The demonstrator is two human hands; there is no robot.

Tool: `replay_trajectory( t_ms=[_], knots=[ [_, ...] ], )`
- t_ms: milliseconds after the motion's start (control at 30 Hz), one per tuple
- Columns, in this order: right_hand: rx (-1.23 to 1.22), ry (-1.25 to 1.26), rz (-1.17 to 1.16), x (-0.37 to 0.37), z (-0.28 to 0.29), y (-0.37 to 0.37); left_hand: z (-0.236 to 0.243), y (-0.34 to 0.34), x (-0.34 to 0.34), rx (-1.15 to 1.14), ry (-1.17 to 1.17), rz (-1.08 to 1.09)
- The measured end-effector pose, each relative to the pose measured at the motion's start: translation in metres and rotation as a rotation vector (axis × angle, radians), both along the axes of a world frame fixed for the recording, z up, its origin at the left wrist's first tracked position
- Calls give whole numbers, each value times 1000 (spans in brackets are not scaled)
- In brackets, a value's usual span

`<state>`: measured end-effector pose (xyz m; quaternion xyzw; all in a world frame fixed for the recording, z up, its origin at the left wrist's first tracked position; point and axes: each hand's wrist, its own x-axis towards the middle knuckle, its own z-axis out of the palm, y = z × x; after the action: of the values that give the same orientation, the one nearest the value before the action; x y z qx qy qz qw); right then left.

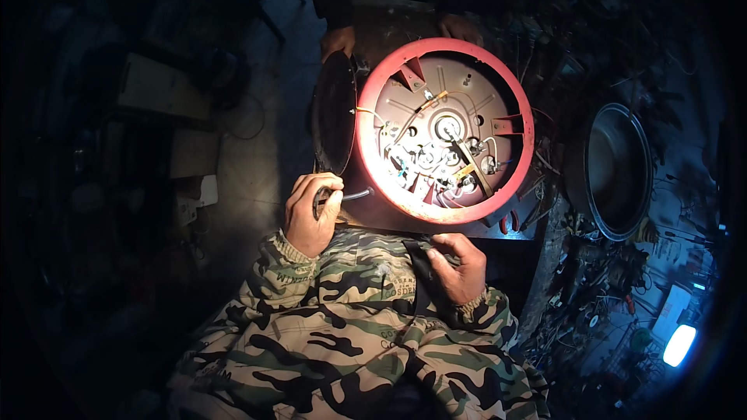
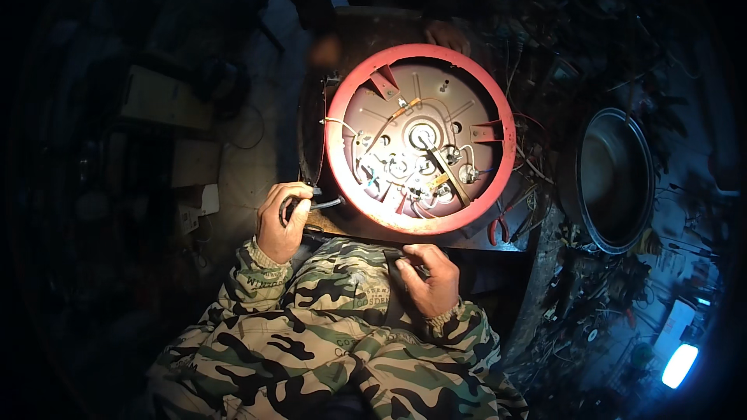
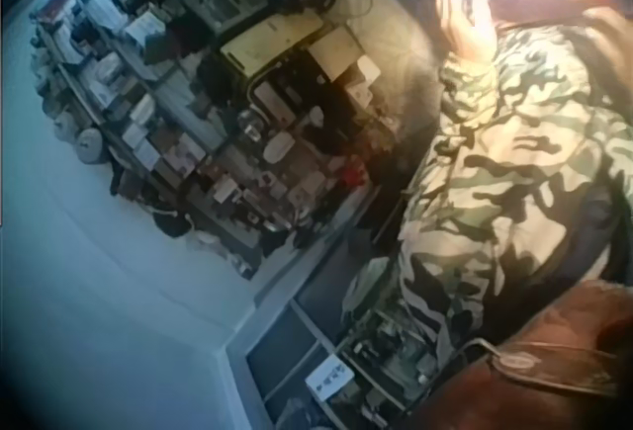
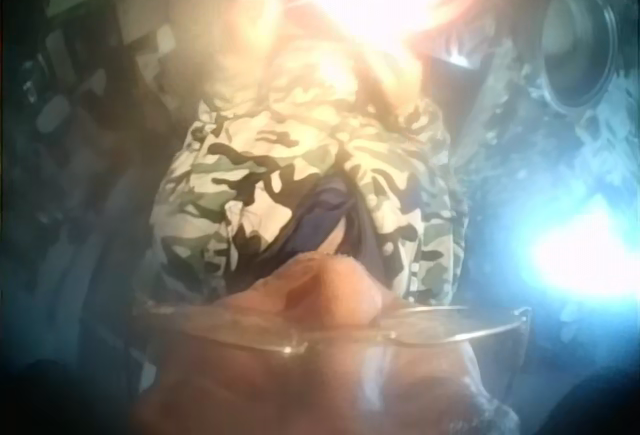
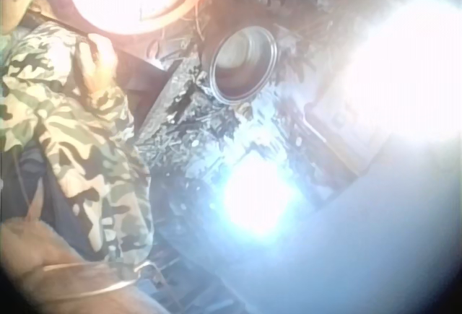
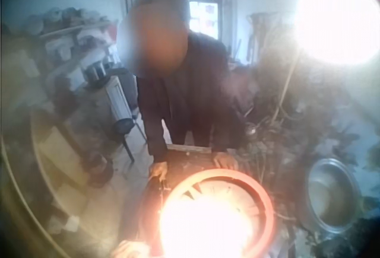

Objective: The person uses a power drill to remove screws from the back of a pink circular appliance. After opening the casing, they use a multimeter to test the internal wiring and components.

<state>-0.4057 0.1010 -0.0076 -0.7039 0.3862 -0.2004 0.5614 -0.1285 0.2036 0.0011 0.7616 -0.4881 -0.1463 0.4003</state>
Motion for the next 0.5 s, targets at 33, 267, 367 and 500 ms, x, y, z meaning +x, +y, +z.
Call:
replay_trajectory(
  t_ms=[33, 267, 367, 500],
  knots=[
    [31, 15, -41, -8, 0, -4, 8, -8, -6, 2, -111, -21],
    [120, 101, -319, -82, -14, -38, -7, -27, -32, 203, 55, -24],
    [86, 146, -355, -97, -17, -53, -10, -28, -31, 295, 123, 14],
    [140, 79, -393, -92, -24, -67, -10, -32, -28, 268, 158, 15]
  ],
)
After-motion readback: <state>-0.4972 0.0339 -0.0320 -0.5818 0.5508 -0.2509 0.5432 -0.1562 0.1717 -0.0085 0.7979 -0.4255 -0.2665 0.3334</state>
